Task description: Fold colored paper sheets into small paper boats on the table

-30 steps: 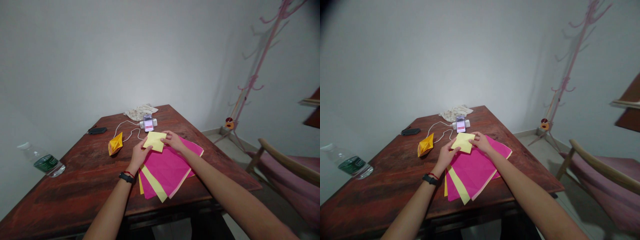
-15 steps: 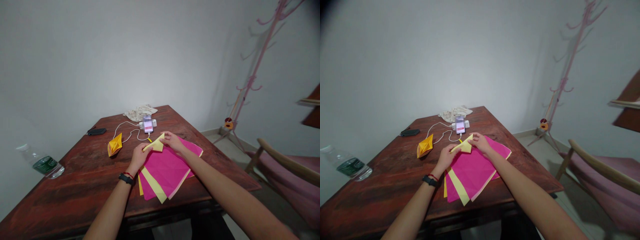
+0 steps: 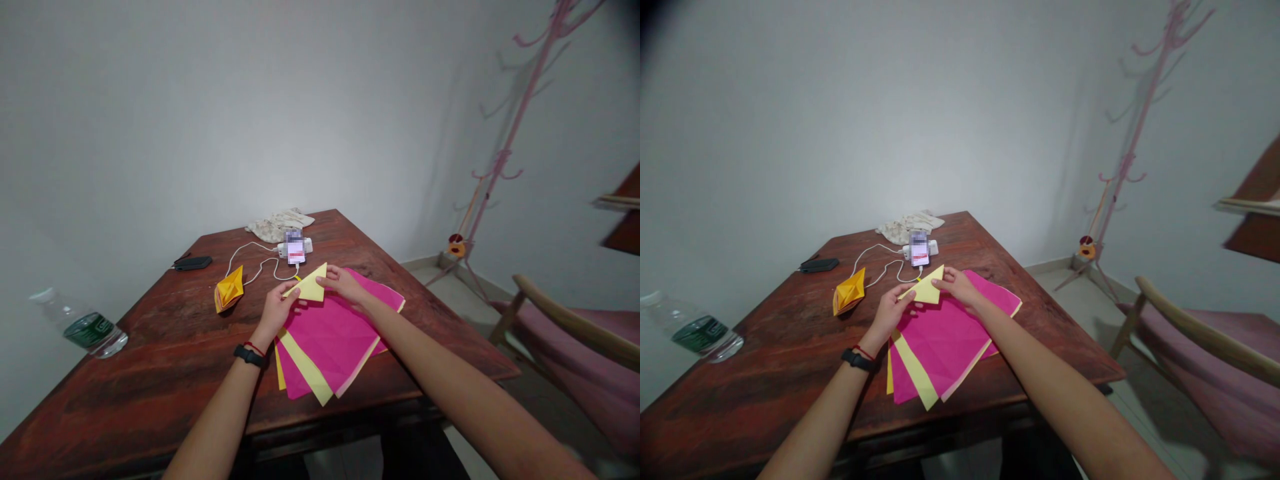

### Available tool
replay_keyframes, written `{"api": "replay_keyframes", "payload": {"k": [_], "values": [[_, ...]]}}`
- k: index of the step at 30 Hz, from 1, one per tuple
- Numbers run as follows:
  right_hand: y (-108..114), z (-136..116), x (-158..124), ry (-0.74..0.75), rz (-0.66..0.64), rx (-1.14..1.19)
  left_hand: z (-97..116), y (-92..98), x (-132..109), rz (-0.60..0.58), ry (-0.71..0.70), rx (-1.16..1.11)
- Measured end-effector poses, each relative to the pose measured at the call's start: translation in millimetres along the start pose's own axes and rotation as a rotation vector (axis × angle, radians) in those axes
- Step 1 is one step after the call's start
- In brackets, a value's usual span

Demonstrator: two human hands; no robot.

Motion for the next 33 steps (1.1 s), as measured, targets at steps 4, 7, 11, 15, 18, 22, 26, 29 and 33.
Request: {"api": "replay_keyframes", "payload": {"k": [4, 7, 11, 15, 18, 22, 26, 29, 33], "values": [[-4, 3, -1, -0.044, -0.07, -0.047, 1, -2.0, -2, -0.021, 0.025, -0.062], [-2, 1, 0, 0.048, -0.03, -0.178, 2, -2.6, -2, -0.017, -0.017, 0.035], [-5, -4, -1, 0.134, -0.057, -0.345, 5, -3.4, -3, -0.002, -0.08, 0.179], [-11, -4, -4, 0.152, -0.082, -0.318, 7, -3.8, -4, 0.017, -0.086, 0.203], [-9, 3, -2, 0.141, 0.006, -0.275, 9, -2.6, -4, 0.059, -0.112, 0.189], [-5, 9, 2, 0.175, 0.091, -0.256, 7, -1.7, -3, 0.066, -0.096, 0.141], [-3, 2, 2, 0.202, 0.125, -0.221, 5, -6.9, -5, -0.036, -0.039, 0.034], [-3, -3, 1, 0.184, 0.122, -0.241, 4, -12.2, -7, -0.099, 0.003, -0.045], [-4, -3, 0, 0.162, 0.094, -0.318, 4, -15.7, -10, -0.128, 0.036, -0.097]]}}
Point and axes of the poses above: each hand's wrist, its own x-axis towards the middle knuckle, its own y-axis out of the back of the hand, z = x × y, the point moved 3 cm from there along x, towards the middle knuckle
